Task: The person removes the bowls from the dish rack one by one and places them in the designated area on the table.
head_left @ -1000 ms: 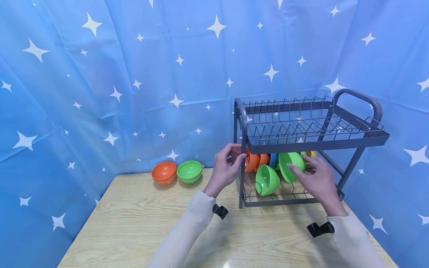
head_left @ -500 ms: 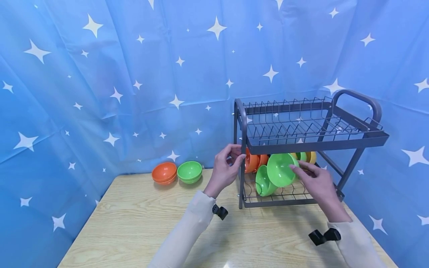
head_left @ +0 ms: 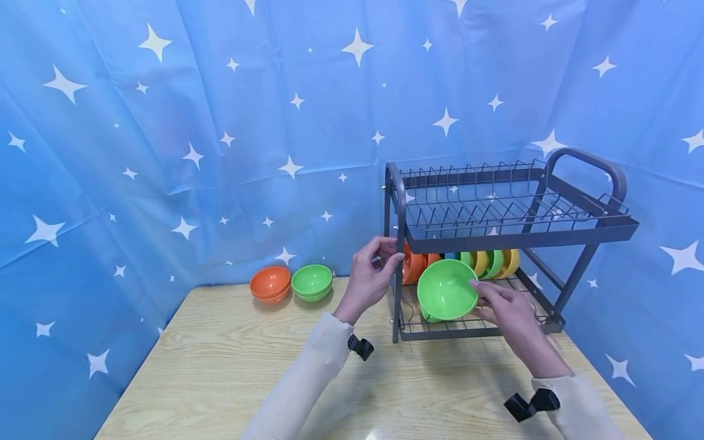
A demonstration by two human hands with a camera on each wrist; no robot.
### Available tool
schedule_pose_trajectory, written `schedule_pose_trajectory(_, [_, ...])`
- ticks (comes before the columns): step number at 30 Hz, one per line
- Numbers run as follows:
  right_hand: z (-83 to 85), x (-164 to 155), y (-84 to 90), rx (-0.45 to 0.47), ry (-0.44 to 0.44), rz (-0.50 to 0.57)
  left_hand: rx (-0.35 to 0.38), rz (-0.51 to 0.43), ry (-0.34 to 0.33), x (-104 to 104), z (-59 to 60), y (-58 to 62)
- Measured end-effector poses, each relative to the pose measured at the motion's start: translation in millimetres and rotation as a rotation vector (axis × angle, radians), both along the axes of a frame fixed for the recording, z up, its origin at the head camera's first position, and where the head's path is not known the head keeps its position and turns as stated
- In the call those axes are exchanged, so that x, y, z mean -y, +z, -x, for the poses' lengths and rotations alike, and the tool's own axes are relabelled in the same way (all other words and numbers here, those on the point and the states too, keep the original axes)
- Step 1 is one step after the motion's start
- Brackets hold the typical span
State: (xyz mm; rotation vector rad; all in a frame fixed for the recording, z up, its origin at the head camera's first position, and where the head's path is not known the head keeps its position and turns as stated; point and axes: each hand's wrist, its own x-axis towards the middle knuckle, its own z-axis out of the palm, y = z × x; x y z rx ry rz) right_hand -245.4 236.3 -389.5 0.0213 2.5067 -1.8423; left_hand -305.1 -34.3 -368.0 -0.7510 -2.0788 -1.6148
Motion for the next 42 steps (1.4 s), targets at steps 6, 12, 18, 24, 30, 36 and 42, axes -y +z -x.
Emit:
schedule_pose_trajectory(6, [-4.1,7.6,-5.8,-0.014,0.081,0.173,0.017,0.021,0.001,0.4,-0.4,0.0])
schedule_pose_trajectory(12, [-9.8,17.3,-7.2,0.003,0.119,0.245,0.026,0.047,-0.008,5.6,-3.6,-0.9])
schedule_pose_trajectory(18, [-15.2,26.4,-4.3,0.036,0.182,0.291,-0.031,0.097,-0.002,17.3,-13.0,-2.2])
schedule_pose_trajectory(24, [-19.3,34.1,-2.0,0.058,0.251,0.359,-0.112,0.244,0.015,34.9,-30.6,2.2])
schedule_pose_trajectory(30, [-22.1,41.0,-1.4,0.100,0.295,0.398,-0.251,0.385,-0.033,50.2,-51.7,7.1])
schedule_pose_trajectory(36, [-23.2,48.2,-1.7,0.123,0.353,0.416,-0.412,0.476,-0.159,55.8,-69.4,11.6])
schedule_pose_trajectory(42, [-22.6,53.0,-5.3,0.136,0.450,0.461,-0.501,0.582,-0.217,55.8,-83.6,12.0])
